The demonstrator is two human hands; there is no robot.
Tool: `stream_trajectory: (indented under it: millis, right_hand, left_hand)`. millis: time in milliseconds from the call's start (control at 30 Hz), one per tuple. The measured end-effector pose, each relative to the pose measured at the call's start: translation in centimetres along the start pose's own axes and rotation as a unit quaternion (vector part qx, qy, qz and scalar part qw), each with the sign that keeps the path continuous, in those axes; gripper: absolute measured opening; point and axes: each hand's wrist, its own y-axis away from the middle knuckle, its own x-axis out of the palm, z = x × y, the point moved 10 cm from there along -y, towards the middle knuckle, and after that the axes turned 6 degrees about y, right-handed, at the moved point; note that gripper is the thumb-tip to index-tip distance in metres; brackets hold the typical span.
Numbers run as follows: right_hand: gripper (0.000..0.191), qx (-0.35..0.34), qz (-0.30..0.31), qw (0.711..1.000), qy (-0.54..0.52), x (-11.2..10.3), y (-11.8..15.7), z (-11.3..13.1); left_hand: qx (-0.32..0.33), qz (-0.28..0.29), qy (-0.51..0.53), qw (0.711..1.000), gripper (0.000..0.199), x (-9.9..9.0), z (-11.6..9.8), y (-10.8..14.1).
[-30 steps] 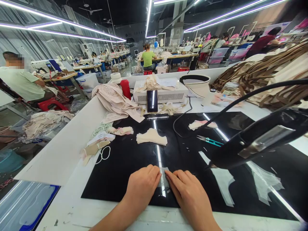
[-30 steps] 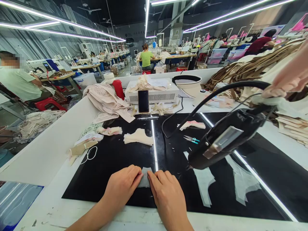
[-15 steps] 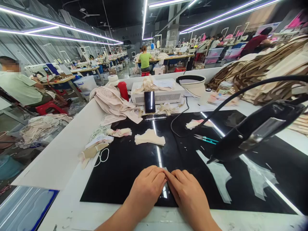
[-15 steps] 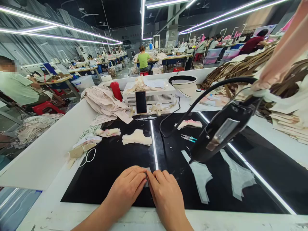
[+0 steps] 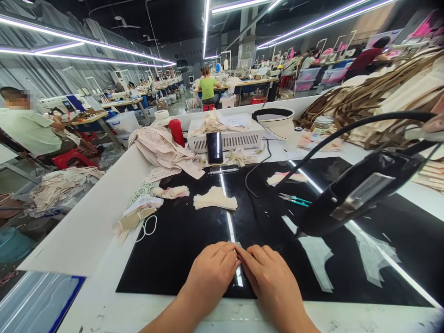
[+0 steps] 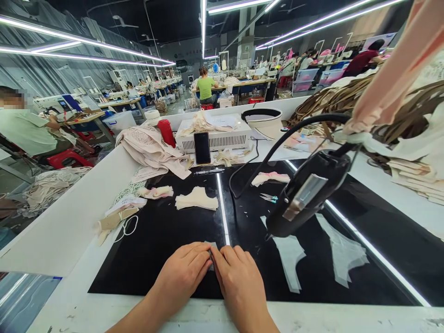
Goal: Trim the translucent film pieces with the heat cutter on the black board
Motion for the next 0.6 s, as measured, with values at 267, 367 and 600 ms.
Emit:
stream_trajectory:
  millis: [267, 367, 600]
  right_hand:
    - [0.031, -0.016, -0.022, 0.999, -0.024, -3.1, 1.4, -2.0]
    - [0.027, 0.034, -0.057, 0.995, -0.069, -6.0, 3.1, -6.1]
    - [0.055, 0.319, -0.073, 0.934, -0.144, -8.4, 3.6, -17.8]
  left_hand:
    - [0.008, 0.025, -0.026, 0.999, 0.029, 0.5, -0.4, 0.2]
    - [0.015, 0.027, -0.028, 0.999, 0.031, 0.7, -0.8, 0.3]
    - [0.034, 0.013, -0.046, 0.998, 0.032, 1.1, -1.3, 0.4]
